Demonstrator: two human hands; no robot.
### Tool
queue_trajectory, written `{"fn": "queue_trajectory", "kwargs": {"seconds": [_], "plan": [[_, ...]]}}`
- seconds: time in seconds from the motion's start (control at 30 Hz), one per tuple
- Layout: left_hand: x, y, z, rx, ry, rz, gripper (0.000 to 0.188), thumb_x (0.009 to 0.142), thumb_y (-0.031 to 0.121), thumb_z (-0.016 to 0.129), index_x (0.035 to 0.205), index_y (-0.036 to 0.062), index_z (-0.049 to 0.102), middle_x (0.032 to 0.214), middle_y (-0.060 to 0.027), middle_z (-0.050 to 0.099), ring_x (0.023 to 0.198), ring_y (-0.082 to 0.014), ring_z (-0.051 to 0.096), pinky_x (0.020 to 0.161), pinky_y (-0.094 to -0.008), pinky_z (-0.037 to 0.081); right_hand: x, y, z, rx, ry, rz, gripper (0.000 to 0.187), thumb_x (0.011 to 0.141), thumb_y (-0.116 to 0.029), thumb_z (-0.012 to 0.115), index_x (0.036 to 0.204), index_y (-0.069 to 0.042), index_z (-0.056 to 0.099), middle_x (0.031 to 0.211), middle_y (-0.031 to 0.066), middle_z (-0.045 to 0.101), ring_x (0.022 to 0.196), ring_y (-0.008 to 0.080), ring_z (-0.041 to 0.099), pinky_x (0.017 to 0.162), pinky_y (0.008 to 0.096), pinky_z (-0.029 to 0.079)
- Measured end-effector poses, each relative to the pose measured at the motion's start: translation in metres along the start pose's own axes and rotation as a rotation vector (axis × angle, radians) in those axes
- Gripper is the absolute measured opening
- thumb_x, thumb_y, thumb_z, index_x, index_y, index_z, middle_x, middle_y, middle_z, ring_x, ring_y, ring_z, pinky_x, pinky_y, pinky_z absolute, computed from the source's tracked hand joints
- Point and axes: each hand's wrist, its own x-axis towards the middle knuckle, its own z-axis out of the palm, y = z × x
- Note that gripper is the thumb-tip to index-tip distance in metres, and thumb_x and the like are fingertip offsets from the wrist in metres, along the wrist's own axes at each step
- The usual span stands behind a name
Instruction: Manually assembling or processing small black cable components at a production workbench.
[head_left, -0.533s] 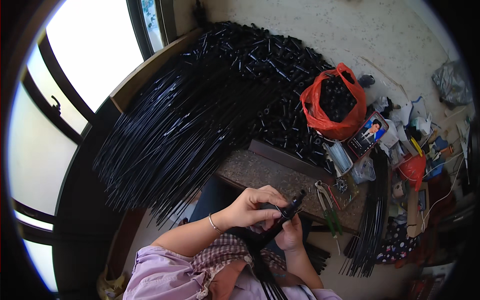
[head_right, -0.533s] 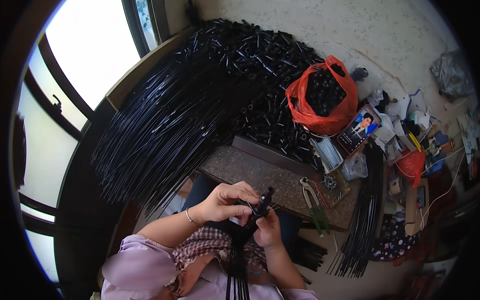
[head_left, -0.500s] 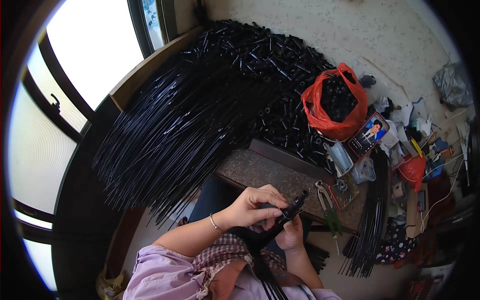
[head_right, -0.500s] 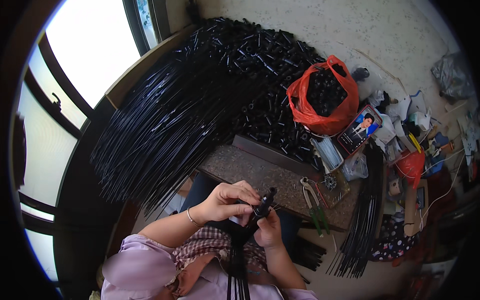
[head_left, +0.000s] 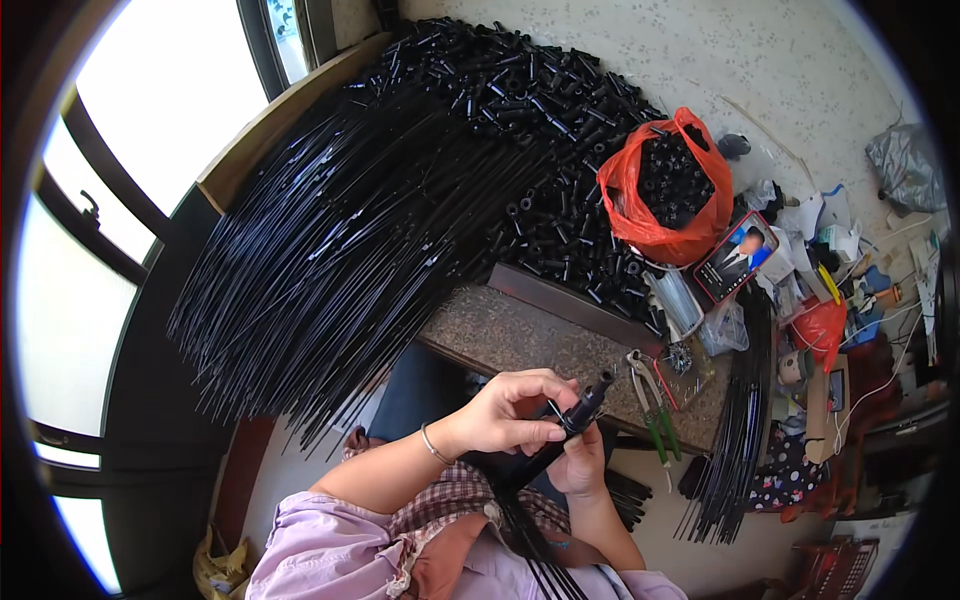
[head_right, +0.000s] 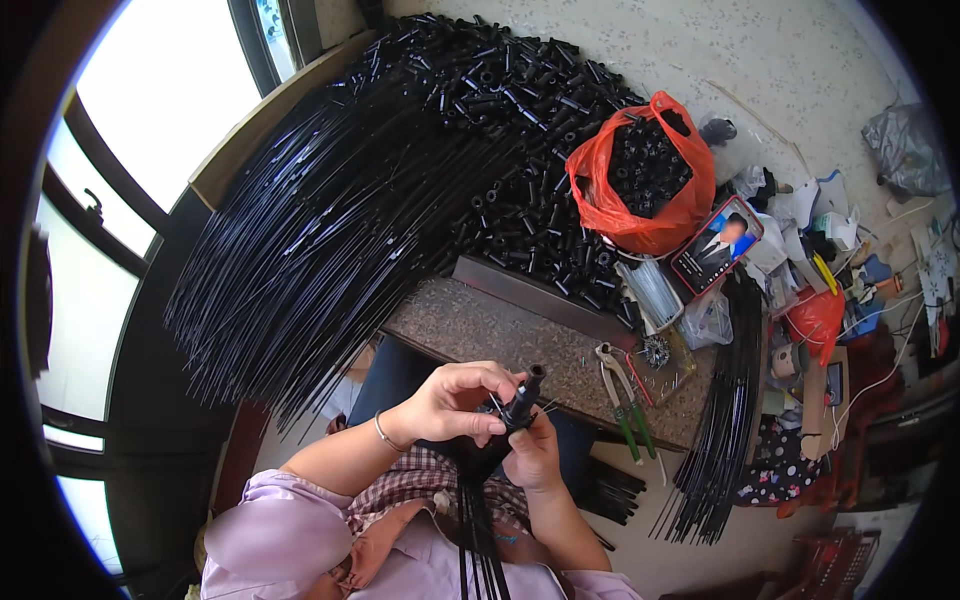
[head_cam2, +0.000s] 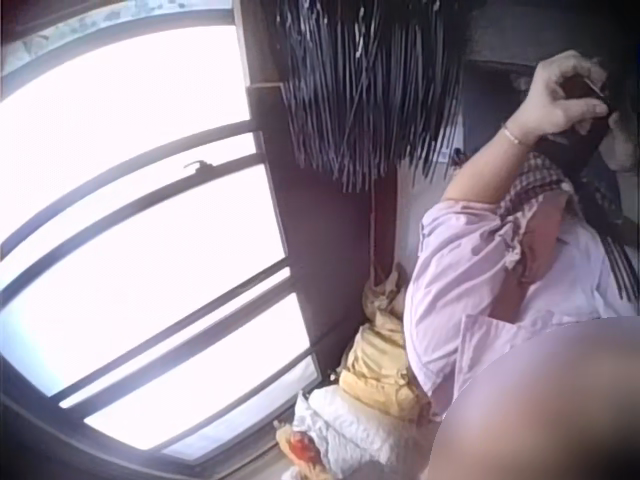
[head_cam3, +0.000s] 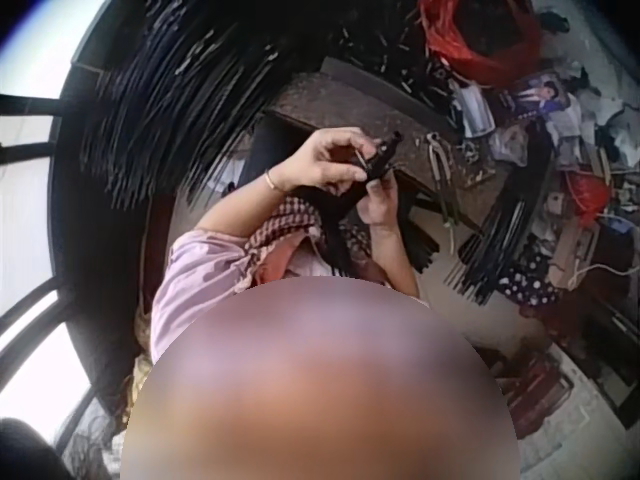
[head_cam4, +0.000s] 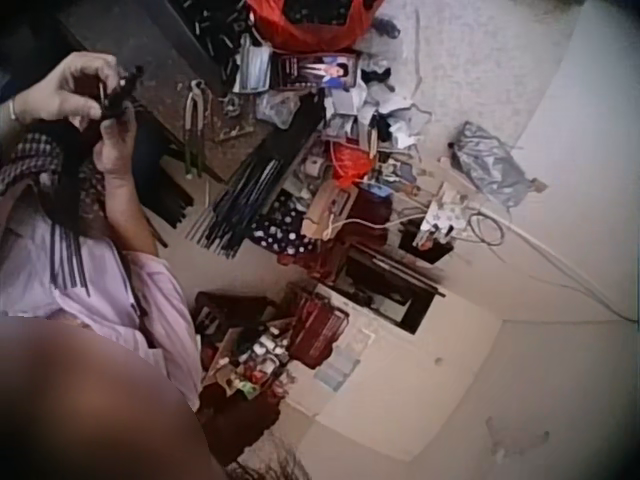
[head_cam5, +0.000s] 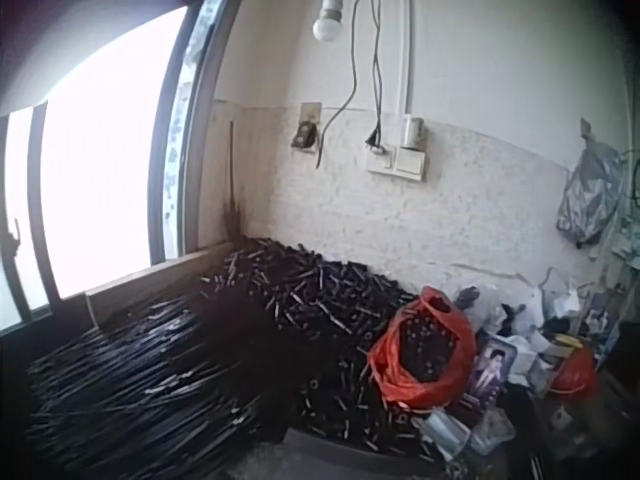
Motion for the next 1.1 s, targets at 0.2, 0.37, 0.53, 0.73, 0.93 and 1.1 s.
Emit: {"fn": "queue_trajectory", "kwargs": {"seconds": [0.2, 0.37, 0.53, 0.73, 0.93, 1.1], "plan": [[0.002, 0.009, -0.002, -0.249, 0.028, -0.352, 0.024, 0.062, -0.005, 0.058, 0.085, -0.0005, 0.052, 0.086, -0.0103, 0.048, 0.077, -0.0173, 0.05, 0.083, -0.0374, 0.035, 0.0, 0.0, -0.005, 0.005, -0.087, 0.004, 0.026, 0.072, -0.02, 0.055, 0.093, -0.006, 0.047, 0.076, 0.0066, 0.05, 0.067, 0.0166, 0.049, 0.06, 0.0281, 0.04], [0.008, 0.004, -0.008, -0.046, -0.124, 0.132, 0.015, 0.062, 0.0, 0.06, 0.076, 0.0008, 0.055, 0.078, -0.0092, 0.053, 0.068, -0.0168, 0.052, 0.076, -0.0335, 0.039, 0.004, 0.006, -0.014, 0.076, -0.246, 0.052, 0.039, 0.067, -0.02, 0.058, 0.098, 0.0, 0.043, 0.073, 0.007, 0.051, 0.063, 0.0171, 0.049, 0.058, 0.0272, 0.04], [0.019, 0.018, 0.01, -0.325, -0.518, 0.078, 0.009, 0.059, 0.005, 0.064, 0.062, 0.0008, 0.056, 0.065, -0.0094, 0.052, 0.068, -0.0199, 0.05, 0.085, -0.0402, 0.031, -0.021, -0.015, -0.01, -0.112, -0.398, 0.154, 0.029, 0.064, -0.005, 0.057, 0.091, 0.0, 0.047, 0.096, 0.0123, 0.049, 0.092, 0.0223, 0.047, 0.082, 0.033, 0.035], [0.027, 0.022, 0.024, -0.244, 0.0, -0.284, 0.04, 0.062, 0.01, 0.063, 0.099, 0.0019, 0.047, 0.094, -0.0082, 0.05, 0.089, -0.0207, 0.048, 0.088, -0.04, 0.025, -0.01, -0.035, -0.002, 0.067, -0.084, -0.057, 0.019, 0.07, -0.005, 0.051, 0.087, -0.002, 0.045, 0.078, 0.0089, 0.05, 0.071, 0.016, 0.049, 0.066, 0.0278, 0.039], [0.037, 0.039, 0.052, 0.635, 0.107, 0.083, 0.056, 0.05, 0.02, 0.072, 0.096, -0.0002, 0.047, 0.086, -0.0086, 0.05, 0.074, -0.0146, 0.049, 0.065, -0.0247, 0.04, -0.008, -0.029, 0.016, -0.504, 0.369, -0.668, 0.017, 0.071, -0.005, 0.052, 0.088, -0.002, 0.047, 0.078, 0.0065, 0.049, 0.066, 0.0099, 0.046, 0.058, 0.0207, 0.037], [0.027, 0.032, 0.043, 0.319, 0.227, 0.027, 0.032, 0.054, 0.012, 0.07, 0.077, -0.0012, 0.052, 0.063, -0.0046, 0.046, 0.058, -0.0136, 0.044, 0.054, -0.0237, 0.038, -0.014, -0.045, 0.029, -0.736, 0.314, -0.501, 0.013, 0.066, -0.002, 0.057, 0.078, 0.002, 0.052, 0.081, 0.0078, 0.053, 0.071, 0.0131, 0.052, 0.063, 0.0218, 0.039]]}}
